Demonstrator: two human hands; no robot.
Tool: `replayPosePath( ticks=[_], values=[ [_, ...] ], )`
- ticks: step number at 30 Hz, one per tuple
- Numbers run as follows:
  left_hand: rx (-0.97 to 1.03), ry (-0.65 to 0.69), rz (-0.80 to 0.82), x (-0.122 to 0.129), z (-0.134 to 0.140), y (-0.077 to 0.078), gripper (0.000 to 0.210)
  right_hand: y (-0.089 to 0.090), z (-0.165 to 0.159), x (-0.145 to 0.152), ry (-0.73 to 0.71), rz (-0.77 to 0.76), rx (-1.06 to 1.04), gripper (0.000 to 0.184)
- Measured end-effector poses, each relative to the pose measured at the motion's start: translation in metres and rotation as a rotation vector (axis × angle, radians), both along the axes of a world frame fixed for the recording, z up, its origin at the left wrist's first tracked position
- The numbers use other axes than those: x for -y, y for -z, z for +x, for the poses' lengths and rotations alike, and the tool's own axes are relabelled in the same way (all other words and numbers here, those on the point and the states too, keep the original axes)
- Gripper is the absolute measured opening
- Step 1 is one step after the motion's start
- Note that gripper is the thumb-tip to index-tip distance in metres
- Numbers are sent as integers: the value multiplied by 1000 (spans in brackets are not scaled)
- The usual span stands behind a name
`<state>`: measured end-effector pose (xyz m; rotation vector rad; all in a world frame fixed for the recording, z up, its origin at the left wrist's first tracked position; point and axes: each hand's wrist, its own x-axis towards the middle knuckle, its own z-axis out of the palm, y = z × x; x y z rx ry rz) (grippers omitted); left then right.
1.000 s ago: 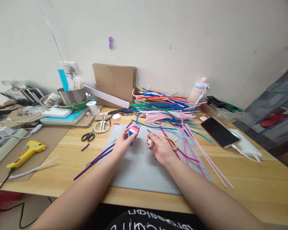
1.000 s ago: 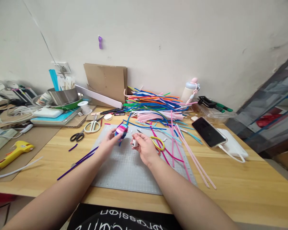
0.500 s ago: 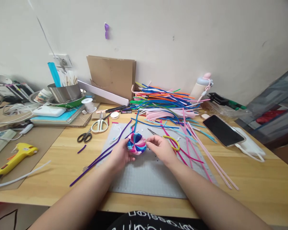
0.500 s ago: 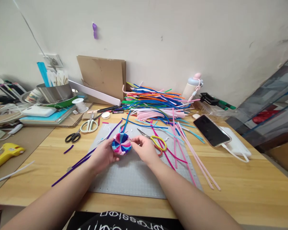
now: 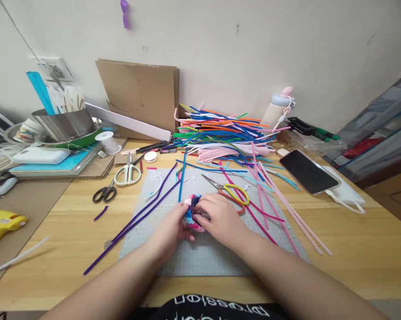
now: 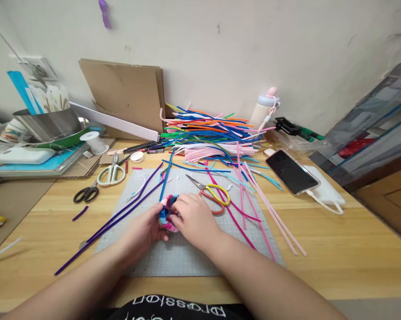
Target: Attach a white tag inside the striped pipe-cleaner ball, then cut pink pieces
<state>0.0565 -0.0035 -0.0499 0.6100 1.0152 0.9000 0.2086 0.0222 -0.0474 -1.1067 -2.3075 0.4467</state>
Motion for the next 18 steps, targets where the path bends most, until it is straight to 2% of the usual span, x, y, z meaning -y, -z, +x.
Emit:
replayPosePath(
  ticks=[3,6,8,10,12,13,15,16,18],
  values=[
    [15,-38,-4,-2,-2,1,26,-2,0,0,-54,-44,-11,7],
    [22,-62,-5,-4,-4,-2,25,-2,1,0,-52,-64,-122,13],
    [14,-83,12,-5,-4,-4,28,-1,1,-1,56,-58,-274,13],
    [-5,-101,40,-5,-4,-6,31,2,0,-2,213,-153,-478,16],
    [-28,-105,72,-5,-3,-6,35,4,-3,-3,296,-435,-700,28],
    [-37,-102,94,-5,-3,-6,36,5,-5,-3,281,-631,-803,32],
    [-55,-87,137,-6,-4,-3,38,4,-9,-2,158,-1011,-961,33],
    [-81,-78,153,-6,-5,-1,40,4,-11,-1,95,-1148,-1010,32],
    [-187,-70,181,-8,-8,2,40,5,-15,1,50,-1268,-1068,29]
  ],
)
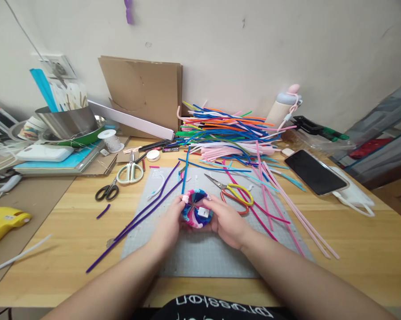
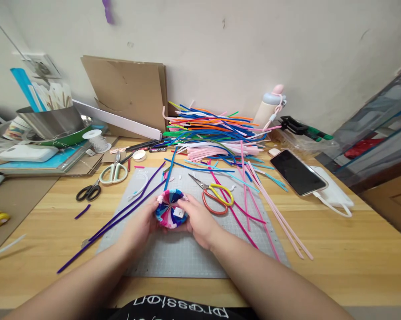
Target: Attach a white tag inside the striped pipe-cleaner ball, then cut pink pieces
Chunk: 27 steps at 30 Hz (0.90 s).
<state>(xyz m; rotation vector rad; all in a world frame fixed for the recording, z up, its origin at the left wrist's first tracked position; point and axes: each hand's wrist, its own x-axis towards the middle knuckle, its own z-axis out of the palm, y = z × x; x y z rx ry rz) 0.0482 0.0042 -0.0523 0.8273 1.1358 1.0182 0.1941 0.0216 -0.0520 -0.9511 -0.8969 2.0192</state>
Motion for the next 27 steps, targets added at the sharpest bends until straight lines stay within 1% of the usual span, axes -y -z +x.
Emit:
replayPosePath(
  ticks=[3,6,9,12,15,17,22,24,27],
  values=[
    [-192,-50,52,-2,-4,0,34,3,-2,0,64,11,45,30],
    [-261,-65,147,-2,-5,-2,31,7,-1,0,72,87,102,37],
    [-369,-13,213,-2,-6,-3,31,10,0,0,86,204,170,41],
    [-452,41,210,-3,-7,-1,23,12,1,2,83,320,261,43],
    [-512,35,231,-4,-8,1,16,12,1,5,60,412,348,44],
    [-515,30,225,-5,-7,2,14,12,1,7,56,450,389,44],
    [-362,59,111,-5,-4,4,14,13,0,8,56,480,402,42],
    [-353,59,106,-5,-4,6,14,15,0,8,53,488,399,42],
    [-397,45,147,-5,-6,9,14,18,0,7,46,506,419,41]
  ],
)
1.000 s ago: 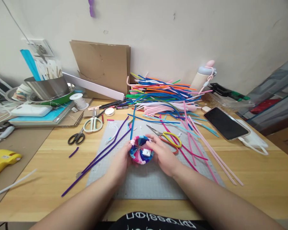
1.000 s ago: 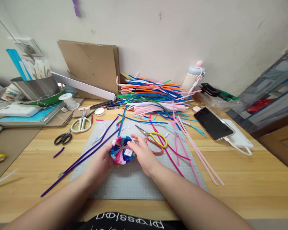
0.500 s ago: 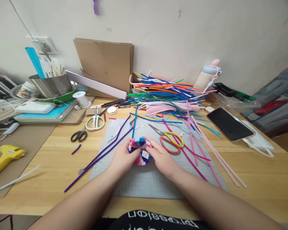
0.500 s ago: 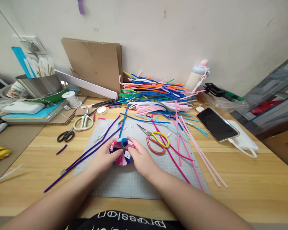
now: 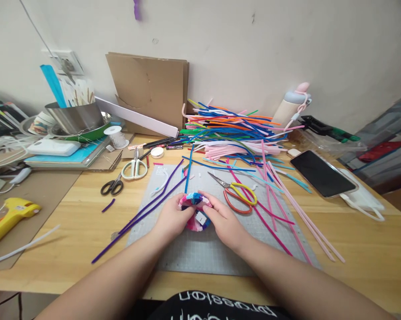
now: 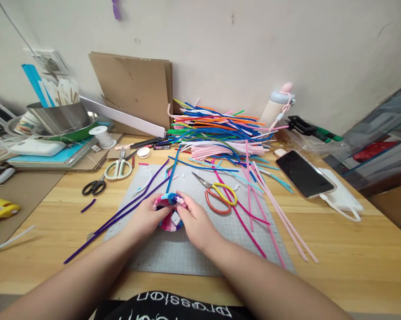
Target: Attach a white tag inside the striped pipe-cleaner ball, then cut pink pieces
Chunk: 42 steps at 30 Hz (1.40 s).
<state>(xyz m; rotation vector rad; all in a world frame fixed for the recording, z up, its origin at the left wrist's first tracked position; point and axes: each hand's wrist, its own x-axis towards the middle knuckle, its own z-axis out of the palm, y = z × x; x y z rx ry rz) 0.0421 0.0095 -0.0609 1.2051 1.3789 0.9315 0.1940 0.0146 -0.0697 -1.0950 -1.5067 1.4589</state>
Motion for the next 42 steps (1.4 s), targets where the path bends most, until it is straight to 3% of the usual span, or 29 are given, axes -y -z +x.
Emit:
replayPosePath(
  ticks=[5,11,14,17,21,32,42],
  values=[
    [35,-45,10,-2,-2,1,18,-2,1,3,61,98,106,42],
    [108,-152,24,-3,3,-5,12,-22,5,13,144,655,599,24],
    [77,-140,30,-2,4,-6,12,-26,6,15,130,751,799,22],
    [-17,-148,56,-2,3,-4,12,-23,6,12,64,732,899,21],
    [-121,-143,99,-3,1,0,12,-18,7,7,-3,669,864,20],
    [29,-168,74,-5,2,4,9,-16,7,9,46,724,764,17],
    [16,-188,53,-2,6,-5,5,-16,6,9,47,694,930,16]
  ],
)
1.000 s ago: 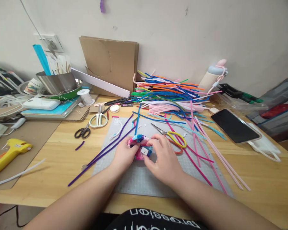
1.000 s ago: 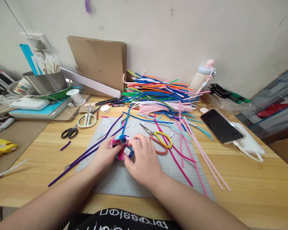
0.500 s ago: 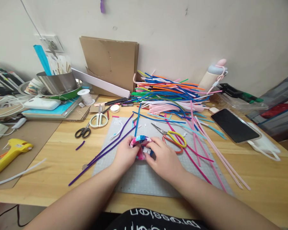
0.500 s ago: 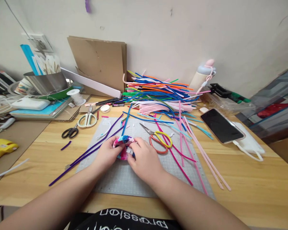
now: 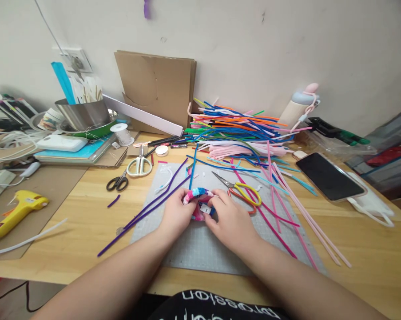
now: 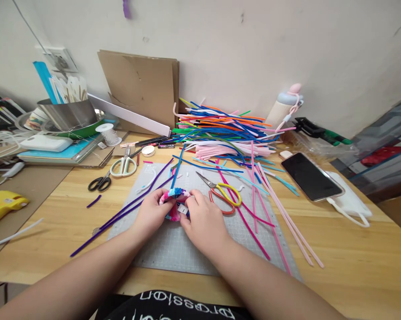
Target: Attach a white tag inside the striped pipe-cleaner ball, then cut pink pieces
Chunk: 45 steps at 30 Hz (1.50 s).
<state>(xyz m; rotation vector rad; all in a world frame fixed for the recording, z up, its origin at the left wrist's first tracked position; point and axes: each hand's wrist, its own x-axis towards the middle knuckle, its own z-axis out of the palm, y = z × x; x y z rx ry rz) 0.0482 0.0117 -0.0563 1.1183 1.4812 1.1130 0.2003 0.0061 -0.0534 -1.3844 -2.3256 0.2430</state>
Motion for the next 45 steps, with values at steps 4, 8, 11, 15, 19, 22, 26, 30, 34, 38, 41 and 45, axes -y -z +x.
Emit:
replayPosePath(
  ticks=[4,8,11,15,19,22,26,30,34,38,41,45],
  values=[
    [-28,17,13,0,2,1,5,4,0,-2,-18,15,0,15],
    [-45,11,22,0,2,1,5,5,0,-3,-14,10,-15,13],
    [-77,1,32,1,2,1,10,5,-1,-4,-4,6,-23,10],
    [-108,-10,45,0,-1,3,14,3,-1,-2,-13,34,-32,10],
    [-112,-4,51,-1,-2,6,12,0,-1,1,22,78,22,18],
    [-137,-3,69,0,-1,8,13,-2,-2,4,39,109,96,21],
    [-280,12,206,5,-1,3,17,-4,-3,5,2,114,106,19],
    [-537,-20,538,7,-10,-8,27,-6,-2,7,-40,185,22,27],
    [-728,-191,883,4,-26,-18,29,-10,0,10,-107,289,-65,32],
    [-856,-334,1127,3,-39,-27,27,-11,2,13,-172,302,-157,25],
    [-857,-315,1209,5,-44,-34,20,-10,2,13,-204,254,-196,23],
    [-792,-349,1139,2,-46,-42,24,-8,2,11,-203,197,-225,22]
  ],
)
